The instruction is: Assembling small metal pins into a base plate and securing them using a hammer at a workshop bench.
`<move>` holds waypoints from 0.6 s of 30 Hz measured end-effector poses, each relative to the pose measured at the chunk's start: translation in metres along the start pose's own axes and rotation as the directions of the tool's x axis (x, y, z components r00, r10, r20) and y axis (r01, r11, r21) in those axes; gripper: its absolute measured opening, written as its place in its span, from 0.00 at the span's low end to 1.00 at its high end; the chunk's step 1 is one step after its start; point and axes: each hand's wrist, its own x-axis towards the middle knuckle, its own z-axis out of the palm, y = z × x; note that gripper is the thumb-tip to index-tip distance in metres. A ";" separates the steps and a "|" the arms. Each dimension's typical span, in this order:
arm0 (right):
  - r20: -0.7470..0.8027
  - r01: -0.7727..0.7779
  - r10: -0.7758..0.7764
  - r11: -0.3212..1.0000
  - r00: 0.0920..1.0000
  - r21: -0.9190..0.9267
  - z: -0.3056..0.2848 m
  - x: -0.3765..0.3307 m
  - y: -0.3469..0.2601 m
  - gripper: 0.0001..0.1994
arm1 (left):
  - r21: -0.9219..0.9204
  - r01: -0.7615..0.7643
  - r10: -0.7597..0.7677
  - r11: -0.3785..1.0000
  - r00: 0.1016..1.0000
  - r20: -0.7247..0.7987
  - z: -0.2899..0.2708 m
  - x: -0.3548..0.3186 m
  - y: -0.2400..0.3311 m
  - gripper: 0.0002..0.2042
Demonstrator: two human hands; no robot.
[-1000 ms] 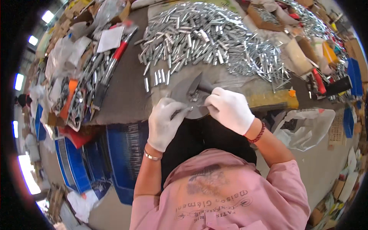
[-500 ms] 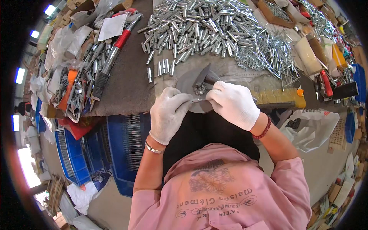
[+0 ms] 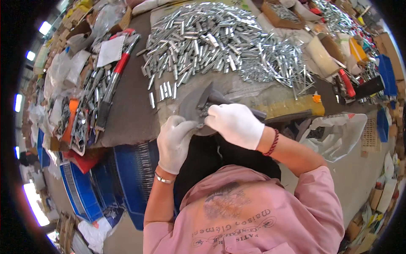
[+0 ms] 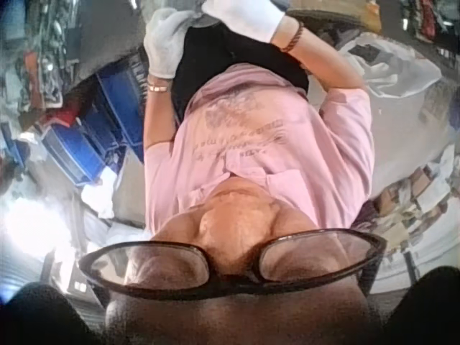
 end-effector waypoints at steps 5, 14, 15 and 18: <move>-0.285 -0.117 0.133 0.990 0.949 0.072 -0.018 -0.015 0.018 0.04 | 0.022 -0.025 0.025 0.999 1.000 -0.017 -0.001 -0.004 -0.001 0.09; -0.283 -0.504 0.447 0.847 0.848 -0.172 -0.037 -0.039 0.090 0.03 | 0.039 -0.047 0.049 0.998 0.998 -0.037 0.002 -0.001 -0.001 0.09; -0.280 -0.544 0.488 0.821 0.826 -0.173 -0.034 -0.038 0.089 0.03 | 0.035 -0.041 0.042 0.999 0.998 -0.036 0.002 -0.002 -0.001 0.09; -0.277 -0.578 0.527 0.801 0.804 -0.156 -0.026 -0.036 0.093 0.03 | 0.027 -0.034 0.035 0.999 0.999 -0.032 0.003 -0.003 -0.002 0.09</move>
